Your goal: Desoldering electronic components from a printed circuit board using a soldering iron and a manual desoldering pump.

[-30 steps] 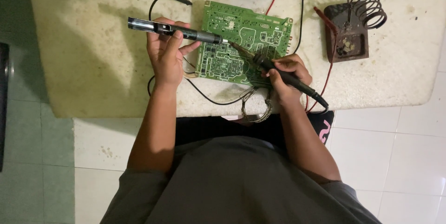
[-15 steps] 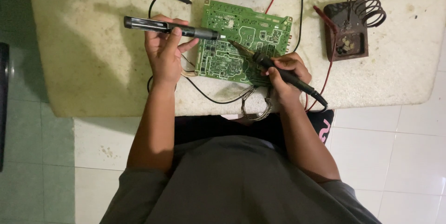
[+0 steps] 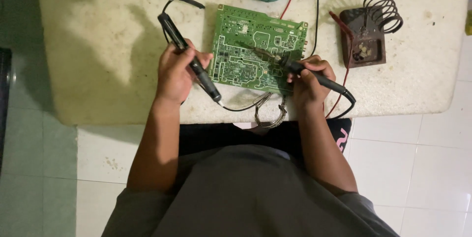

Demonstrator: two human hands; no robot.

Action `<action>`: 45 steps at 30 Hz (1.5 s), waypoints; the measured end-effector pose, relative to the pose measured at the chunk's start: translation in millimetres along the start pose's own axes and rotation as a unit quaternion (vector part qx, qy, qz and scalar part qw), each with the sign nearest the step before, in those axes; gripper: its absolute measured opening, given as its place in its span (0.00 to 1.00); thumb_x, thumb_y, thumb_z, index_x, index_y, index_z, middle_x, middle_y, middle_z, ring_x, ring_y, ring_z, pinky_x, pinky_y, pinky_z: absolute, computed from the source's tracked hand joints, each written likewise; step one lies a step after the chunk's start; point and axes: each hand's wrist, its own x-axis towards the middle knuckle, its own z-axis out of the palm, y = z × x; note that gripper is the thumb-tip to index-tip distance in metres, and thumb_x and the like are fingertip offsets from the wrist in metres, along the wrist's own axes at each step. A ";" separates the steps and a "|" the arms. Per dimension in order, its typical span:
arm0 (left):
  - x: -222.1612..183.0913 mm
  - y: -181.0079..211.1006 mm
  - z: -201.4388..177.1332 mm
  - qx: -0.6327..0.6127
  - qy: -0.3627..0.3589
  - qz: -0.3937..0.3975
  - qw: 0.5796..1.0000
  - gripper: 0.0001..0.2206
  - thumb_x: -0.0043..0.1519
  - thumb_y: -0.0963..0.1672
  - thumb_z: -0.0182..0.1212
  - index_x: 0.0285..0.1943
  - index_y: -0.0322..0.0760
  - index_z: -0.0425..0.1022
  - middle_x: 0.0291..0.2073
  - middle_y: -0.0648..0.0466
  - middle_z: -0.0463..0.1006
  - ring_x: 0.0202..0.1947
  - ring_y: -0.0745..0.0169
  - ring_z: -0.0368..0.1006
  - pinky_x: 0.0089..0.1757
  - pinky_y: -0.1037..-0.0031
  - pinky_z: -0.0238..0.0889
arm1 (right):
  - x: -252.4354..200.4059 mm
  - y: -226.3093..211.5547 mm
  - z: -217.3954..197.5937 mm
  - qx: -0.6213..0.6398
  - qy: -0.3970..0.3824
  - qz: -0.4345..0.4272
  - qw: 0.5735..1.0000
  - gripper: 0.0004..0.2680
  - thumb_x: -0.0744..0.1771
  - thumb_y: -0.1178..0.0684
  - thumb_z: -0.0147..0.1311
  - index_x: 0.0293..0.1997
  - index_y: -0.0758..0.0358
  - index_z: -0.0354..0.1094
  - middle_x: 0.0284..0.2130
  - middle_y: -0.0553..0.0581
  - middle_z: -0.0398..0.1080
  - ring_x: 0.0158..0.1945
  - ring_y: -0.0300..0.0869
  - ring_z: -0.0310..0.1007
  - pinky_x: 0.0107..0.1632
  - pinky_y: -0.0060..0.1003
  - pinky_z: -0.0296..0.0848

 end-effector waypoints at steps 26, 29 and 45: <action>-33.0 50.1 -6.9 -0.065 -0.025 0.095 0.993 0.11 0.67 0.41 0.55 0.56 0.40 0.62 0.38 0.43 0.76 0.45 0.51 0.79 0.56 0.48 0.78 | 1.0 -17.4 28.7 -0.124 -0.044 -0.076 0.988 0.06 0.61 0.67 0.62 0.33 0.76 0.66 0.31 0.74 0.68 0.29 0.51 0.71 0.24 0.36 0.71; -35.0 61.4 -29.1 -0.004 0.025 0.162 0.986 0.14 0.67 0.45 0.54 0.60 0.40 0.60 0.34 0.47 0.71 0.39 0.55 0.75 0.51 0.56 0.78 | -2.8 -9.1 30.9 -0.121 -0.042 -0.093 0.987 0.06 0.61 0.67 0.63 0.32 0.77 0.67 0.30 0.75 0.68 0.28 0.51 0.70 0.25 0.36 0.71; -59.0 106.4 -13.2 0.025 0.240 0.121 0.963 0.31 0.54 0.64 0.36 0.24 0.42 0.72 0.23 0.54 0.71 0.31 0.60 0.67 0.43 0.67 0.65 | -13.6 -17.4 36.6 -0.105 -0.020 -0.027 0.994 0.02 0.65 0.66 0.55 0.37 0.70 0.68 0.36 0.65 0.65 0.35 0.51 0.71 0.27 0.39 0.81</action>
